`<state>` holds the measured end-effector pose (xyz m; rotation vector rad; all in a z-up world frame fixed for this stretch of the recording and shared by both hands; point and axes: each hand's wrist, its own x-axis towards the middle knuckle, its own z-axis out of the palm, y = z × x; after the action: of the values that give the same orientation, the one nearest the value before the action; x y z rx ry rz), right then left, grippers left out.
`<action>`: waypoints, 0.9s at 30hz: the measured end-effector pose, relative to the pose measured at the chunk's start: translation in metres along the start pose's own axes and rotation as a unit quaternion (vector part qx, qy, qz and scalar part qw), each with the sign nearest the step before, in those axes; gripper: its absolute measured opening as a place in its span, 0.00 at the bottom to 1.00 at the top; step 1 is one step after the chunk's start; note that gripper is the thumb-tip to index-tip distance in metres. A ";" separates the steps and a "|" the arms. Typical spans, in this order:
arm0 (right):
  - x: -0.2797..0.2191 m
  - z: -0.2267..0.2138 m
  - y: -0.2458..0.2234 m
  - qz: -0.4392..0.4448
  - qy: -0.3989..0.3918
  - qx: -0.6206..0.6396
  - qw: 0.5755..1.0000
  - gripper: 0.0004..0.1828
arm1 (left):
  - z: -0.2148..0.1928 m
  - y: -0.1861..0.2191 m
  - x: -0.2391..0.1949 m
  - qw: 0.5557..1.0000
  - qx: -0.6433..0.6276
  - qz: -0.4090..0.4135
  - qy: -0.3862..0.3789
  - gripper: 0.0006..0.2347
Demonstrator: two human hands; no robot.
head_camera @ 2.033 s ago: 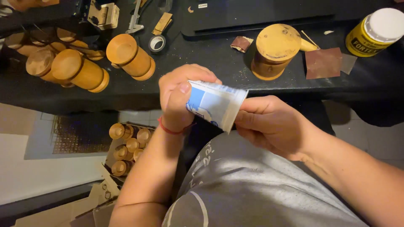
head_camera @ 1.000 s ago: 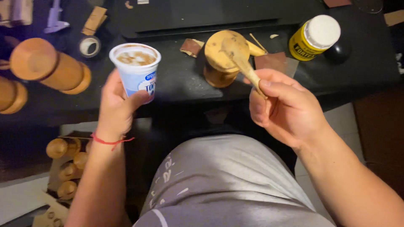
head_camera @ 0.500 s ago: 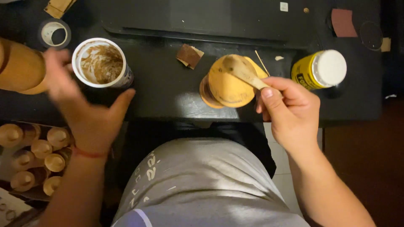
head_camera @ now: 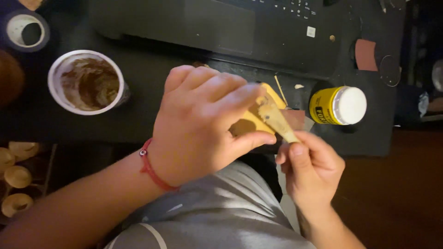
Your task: Applying glue or filler to a wooden disc using a small applicator stick.
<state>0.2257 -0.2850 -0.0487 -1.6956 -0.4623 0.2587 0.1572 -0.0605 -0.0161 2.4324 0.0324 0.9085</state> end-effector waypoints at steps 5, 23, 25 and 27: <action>-0.002 -0.004 -0.006 0.035 -0.018 -0.025 0.999 0.19 | 0.009 -0.003 0.005 0.999 0.008 0.028 -0.024 0.15; 0.001 -0.026 0.006 0.106 -0.014 0.073 0.992 0.14 | 0.005 0.000 0.011 0.990 -0.006 -0.017 -0.142 0.08; 0.002 -0.025 0.003 0.101 -0.017 0.059 0.993 0.15 | 0.004 0.000 0.012 0.988 -0.014 -0.036 -0.151 0.09; 0.004 -0.023 -0.002 0.055 -0.026 -0.005 0.998 0.16 | 0.004 -0.001 0.012 0.987 -0.050 -0.034 -0.147 0.07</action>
<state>0.2386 -0.3032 -0.0428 -1.7304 -0.4104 0.3825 0.1691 -0.0588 -0.0117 2.4308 -0.0356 0.5024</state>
